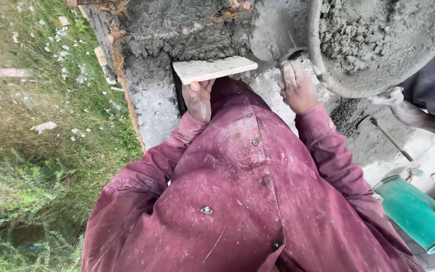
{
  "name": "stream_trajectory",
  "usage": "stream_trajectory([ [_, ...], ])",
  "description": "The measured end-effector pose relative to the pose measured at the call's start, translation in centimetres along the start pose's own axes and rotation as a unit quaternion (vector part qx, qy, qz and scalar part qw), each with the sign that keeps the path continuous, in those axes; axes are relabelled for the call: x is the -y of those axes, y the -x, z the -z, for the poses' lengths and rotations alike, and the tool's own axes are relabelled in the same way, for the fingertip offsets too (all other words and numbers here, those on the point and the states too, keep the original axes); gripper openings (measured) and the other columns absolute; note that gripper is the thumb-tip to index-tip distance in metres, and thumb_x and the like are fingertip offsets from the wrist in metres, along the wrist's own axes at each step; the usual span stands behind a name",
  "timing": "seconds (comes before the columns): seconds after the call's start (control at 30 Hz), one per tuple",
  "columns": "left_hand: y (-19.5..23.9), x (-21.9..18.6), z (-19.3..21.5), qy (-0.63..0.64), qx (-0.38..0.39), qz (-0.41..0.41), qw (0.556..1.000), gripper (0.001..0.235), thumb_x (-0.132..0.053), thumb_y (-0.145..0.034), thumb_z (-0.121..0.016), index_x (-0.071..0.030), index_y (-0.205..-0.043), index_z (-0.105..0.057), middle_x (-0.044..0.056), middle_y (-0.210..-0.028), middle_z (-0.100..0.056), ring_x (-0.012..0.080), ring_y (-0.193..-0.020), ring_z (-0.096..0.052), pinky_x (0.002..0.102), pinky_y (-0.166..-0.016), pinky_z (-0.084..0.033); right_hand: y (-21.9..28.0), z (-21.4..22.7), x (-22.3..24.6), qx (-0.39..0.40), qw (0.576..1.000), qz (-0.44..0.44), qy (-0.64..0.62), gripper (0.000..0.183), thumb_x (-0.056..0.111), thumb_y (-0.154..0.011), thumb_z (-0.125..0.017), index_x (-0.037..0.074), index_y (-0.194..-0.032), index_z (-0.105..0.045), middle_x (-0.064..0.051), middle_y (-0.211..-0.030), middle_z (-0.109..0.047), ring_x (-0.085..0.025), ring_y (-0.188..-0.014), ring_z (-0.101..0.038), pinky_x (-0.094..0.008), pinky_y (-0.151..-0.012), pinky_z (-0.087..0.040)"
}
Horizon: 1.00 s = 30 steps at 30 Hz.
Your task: The recorder uses a wooden board and a trowel to apply and level cement along the top edge of a wall.
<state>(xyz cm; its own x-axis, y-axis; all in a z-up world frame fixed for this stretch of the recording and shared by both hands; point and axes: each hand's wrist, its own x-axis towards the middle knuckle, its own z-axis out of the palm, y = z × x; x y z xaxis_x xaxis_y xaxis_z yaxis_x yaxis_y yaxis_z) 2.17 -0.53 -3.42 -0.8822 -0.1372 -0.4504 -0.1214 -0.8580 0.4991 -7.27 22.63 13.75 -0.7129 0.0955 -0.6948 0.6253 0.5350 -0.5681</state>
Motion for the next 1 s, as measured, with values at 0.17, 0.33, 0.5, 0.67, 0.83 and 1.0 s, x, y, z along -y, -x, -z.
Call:
stream_trajectory([
  [0.17,-0.3,0.2,0.1,0.009,0.011,-0.004,1.0,0.092,-0.048,-0.096,-0.074,-0.008,-0.159,-0.022,0.014,-0.152,-0.045,0.0326,-0.143,-0.051,0.055,-0.124,-0.039,-0.2,0.2,4.5,-0.012,0.978,0.157,0.137,0.037,0.035,-0.116,-0.046,0.001,-0.114,-0.062,-0.009,-0.075,-0.061,-0.021,-0.064,-0.061,-0.036,-0.06,-0.048],
  [0.33,-0.6,-0.5,-1.0,0.004,0.012,-0.001,1.0,0.093,-0.048,-0.096,-0.075,-0.006,-0.16,-0.021,0.017,-0.152,-0.045,0.0352,-0.144,-0.05,0.056,-0.125,-0.039,2.1,2.2,5.0,-0.076,0.925,0.262,0.264,0.03,0.03,-0.117,-0.056,0.004,-0.126,-0.067,-0.02,-0.098,-0.069,-0.039,-0.089,-0.068,-0.046,-0.079,-0.053],
  [0.5,-0.7,-0.5,-1.6,-0.003,0.006,0.003,1.0,0.096,-0.048,-0.093,-0.076,-0.008,-0.16,-0.02,0.016,-0.149,-0.045,0.0314,-0.141,-0.051,0.052,-0.123,-0.04,4.7,3.7,6.0,-0.07,0.921,0.217,0.316,0.036,0.032,-0.108,-0.067,0.005,-0.132,-0.067,-0.022,-0.104,-0.072,-0.038,-0.09,-0.071,-0.045,-0.078,-0.054],
  [0.67,-0.6,-0.6,-1.9,-0.007,0.002,0.007,1.0,0.09,-0.044,-0.096,-0.078,-0.003,-0.157,-0.026,0.017,-0.144,-0.048,0.0303,-0.136,-0.054,0.052,-0.123,-0.043,7.0,5.7,7.3,-0.079,0.924,0.183,0.327,0.038,0.028,-0.1,-0.076,0.006,-0.13,-0.069,-0.019,-0.1,-0.073,-0.032,-0.085,-0.074,-0.041,-0.076,-0.056],
  [0.83,-0.8,-1.4,-2.7,-0.013,0.017,0.024,0.999,0.093,-0.046,-0.094,-0.077,-0.007,-0.158,-0.022,0.017,-0.144,-0.048,0.0303,-0.133,-0.055,0.052,-0.122,-0.043,7.0,7.5,7.9,-0.097,0.883,0.256,0.381,0.032,0.027,-0.105,-0.078,0.006,-0.128,-0.073,-0.018,-0.106,-0.074,-0.032,-0.095,-0.073,-0.04,-0.081,-0.057],
  [1.0,-0.6,-1.9,-3.5,-0.015,0.027,0.001,1.0,0.095,-0.048,-0.095,-0.075,-0.009,-0.16,-0.018,0.014,-0.145,-0.047,0.0285,-0.138,-0.053,0.051,-0.123,-0.042,3.2,8.9,7.0,-0.071,0.839,0.322,0.433,0.035,0.032,-0.104,-0.079,0.007,-0.127,-0.073,-0.015,-0.107,-0.075,-0.029,-0.091,-0.074,-0.038,-0.081,-0.059],
])
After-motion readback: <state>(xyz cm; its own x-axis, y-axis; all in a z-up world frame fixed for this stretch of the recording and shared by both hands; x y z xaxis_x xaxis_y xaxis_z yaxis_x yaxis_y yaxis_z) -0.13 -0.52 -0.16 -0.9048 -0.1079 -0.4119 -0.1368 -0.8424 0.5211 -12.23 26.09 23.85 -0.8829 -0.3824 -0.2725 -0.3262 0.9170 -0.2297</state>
